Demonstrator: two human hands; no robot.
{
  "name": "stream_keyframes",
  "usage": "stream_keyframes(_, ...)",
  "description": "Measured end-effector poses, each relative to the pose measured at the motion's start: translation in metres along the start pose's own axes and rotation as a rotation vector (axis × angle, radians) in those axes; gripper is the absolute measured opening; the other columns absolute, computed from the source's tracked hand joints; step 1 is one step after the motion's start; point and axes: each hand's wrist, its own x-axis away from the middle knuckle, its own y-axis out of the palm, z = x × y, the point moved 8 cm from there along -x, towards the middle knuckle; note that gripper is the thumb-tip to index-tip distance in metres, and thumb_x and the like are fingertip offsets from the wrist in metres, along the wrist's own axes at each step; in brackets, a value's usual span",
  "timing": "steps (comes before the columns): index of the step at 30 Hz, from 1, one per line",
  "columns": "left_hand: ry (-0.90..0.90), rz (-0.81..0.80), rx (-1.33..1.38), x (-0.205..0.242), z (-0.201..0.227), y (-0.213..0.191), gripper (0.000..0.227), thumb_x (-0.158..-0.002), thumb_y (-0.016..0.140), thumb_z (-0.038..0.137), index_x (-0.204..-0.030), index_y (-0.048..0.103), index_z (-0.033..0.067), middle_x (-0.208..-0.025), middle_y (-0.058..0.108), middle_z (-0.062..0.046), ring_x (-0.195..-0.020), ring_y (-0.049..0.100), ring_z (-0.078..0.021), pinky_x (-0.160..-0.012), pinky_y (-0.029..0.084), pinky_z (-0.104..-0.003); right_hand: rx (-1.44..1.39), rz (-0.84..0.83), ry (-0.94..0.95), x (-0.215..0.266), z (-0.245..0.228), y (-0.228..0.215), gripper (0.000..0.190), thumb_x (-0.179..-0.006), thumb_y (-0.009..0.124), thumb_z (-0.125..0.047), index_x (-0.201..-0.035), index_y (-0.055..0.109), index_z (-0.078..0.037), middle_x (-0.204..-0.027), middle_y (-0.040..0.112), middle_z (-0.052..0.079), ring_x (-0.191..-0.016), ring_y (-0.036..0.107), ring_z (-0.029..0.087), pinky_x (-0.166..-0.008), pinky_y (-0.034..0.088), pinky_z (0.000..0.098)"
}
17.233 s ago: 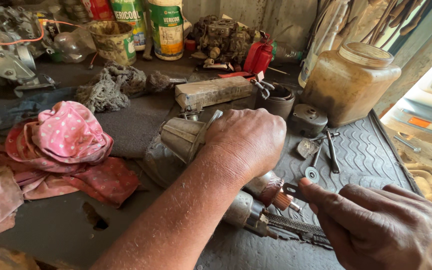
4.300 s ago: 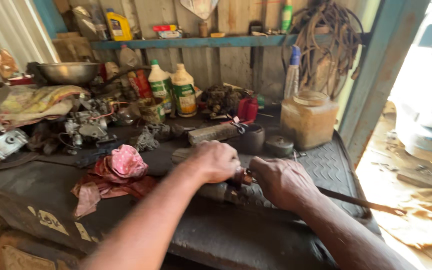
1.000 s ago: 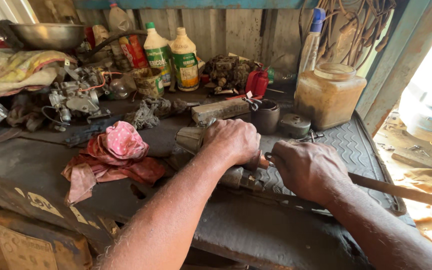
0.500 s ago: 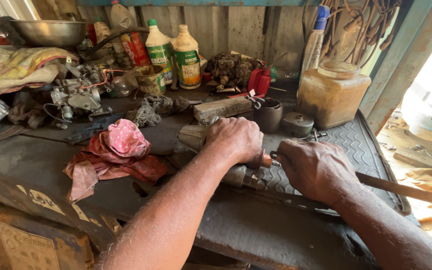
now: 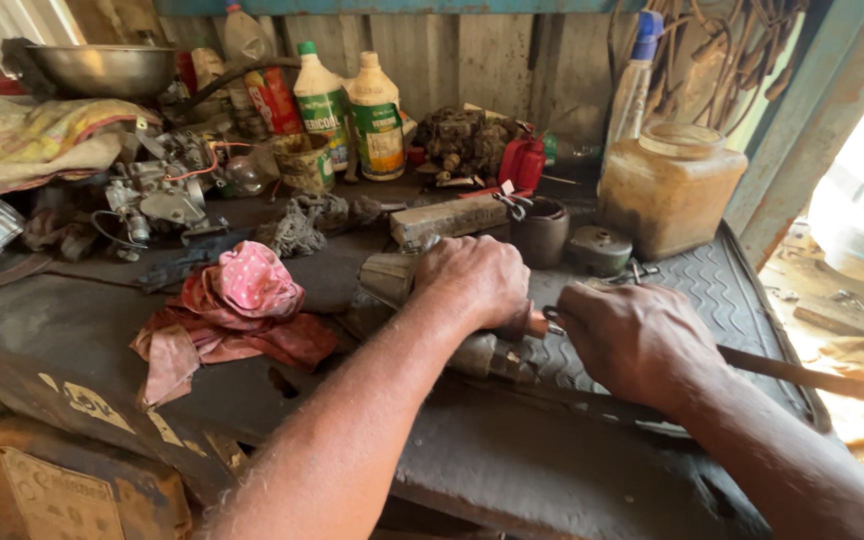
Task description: The person cleans a starter motor component with a cloth and then assembles the armature and solenoid into the starter housing using a screwdriver.
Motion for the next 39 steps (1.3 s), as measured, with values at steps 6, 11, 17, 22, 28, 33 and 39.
stream_keyframes(6,-0.075,0.030,0.097,0.000,-0.006,0.002,0.036,-0.094,0.055,0.033,-0.105,0.080,0.0093,-0.117,0.074,-0.017,-0.114,0.069,-0.0360,-0.099,0.051,-0.049,0.054,-0.054,0.097,-0.002,0.010,0.005,0.016,-0.091,0.060,-0.032,-0.092,0.067,-0.017,-0.078,0.071,0.013,-0.079,0.069,0.040,-0.071,0.053,0.0549)
stream_keyframes(11,-0.010,0.016,-0.002,-0.008,0.000,0.002,0.037,-0.094,0.056,0.037,-0.105,0.079,0.0086,-0.114,0.073,-0.018,-0.112,0.068,-0.0372,-0.097,0.052,-0.049,-0.003,0.013,-0.003,-0.005,0.003,0.003,0.016,-0.088,0.062,-0.031,-0.091,0.065,-0.015,-0.076,0.071,0.013,-0.078,0.069,0.040,-0.069,0.053,0.0550)
stream_keyframes(17,-0.042,0.017,0.078,-0.002,-0.004,0.005,0.039,-0.098,0.052,0.037,-0.102,0.078,0.0090,-0.111,0.075,-0.017,-0.109,0.070,-0.0367,-0.099,0.052,-0.050,-0.002,0.026,-0.038,-0.002,0.000,0.005,0.019,-0.091,0.061,-0.030,-0.085,0.064,-0.012,-0.075,0.070,0.014,-0.077,0.069,0.040,-0.069,0.052,0.0541)
stream_keyframes(22,-0.006,0.023,0.044,-0.003,0.002,0.003,0.040,-0.100,0.051,0.037,-0.103,0.078,0.0069,-0.113,0.074,-0.020,-0.111,0.069,-0.0378,-0.100,0.050,-0.051,0.068,0.023,-0.059,-0.007,0.001,0.008,0.007,-0.085,0.060,-0.020,-0.085,0.065,-0.014,-0.075,0.070,0.014,-0.076,0.069,0.039,-0.069,0.053,0.0527)
stream_keyframes(28,-0.034,0.011,0.064,0.002,0.002,-0.001,0.040,-0.097,0.052,0.040,-0.105,0.078,0.0110,-0.116,0.073,-0.017,-0.114,0.067,-0.0380,-0.100,0.050,-0.051,-0.022,0.079,-0.116,-0.003,-0.001,0.002,0.014,-0.086,0.062,-0.024,-0.083,0.064,-0.010,-0.075,0.070,0.015,-0.076,0.069,0.040,-0.068,0.052,0.0547)
stream_keyframes(33,0.009,0.033,0.045,0.000,0.004,0.000,0.037,-0.095,0.053,0.040,-0.101,0.077,0.0119,-0.110,0.075,-0.016,-0.109,0.069,-0.0374,-0.099,0.050,-0.051,0.004,-0.018,-0.022,-0.004,0.003,0.010,0.011,-0.086,0.059,-0.023,-0.088,0.065,-0.013,-0.077,0.071,0.015,-0.079,0.070,0.039,-0.070,0.053,0.0545)
stream_keyframes(39,0.258,-0.025,0.064,0.008,0.008,-0.003,0.040,-0.089,0.057,0.041,-0.109,0.074,0.0107,-0.116,0.073,-0.016,-0.113,0.067,-0.0339,-0.100,0.051,-0.048,-0.013,-0.022,-0.003,-0.006,0.008,0.005,0.013,-0.087,0.058,-0.022,-0.089,0.065,-0.012,-0.081,0.072,0.017,-0.081,0.070,0.041,-0.072,0.054,0.0547)
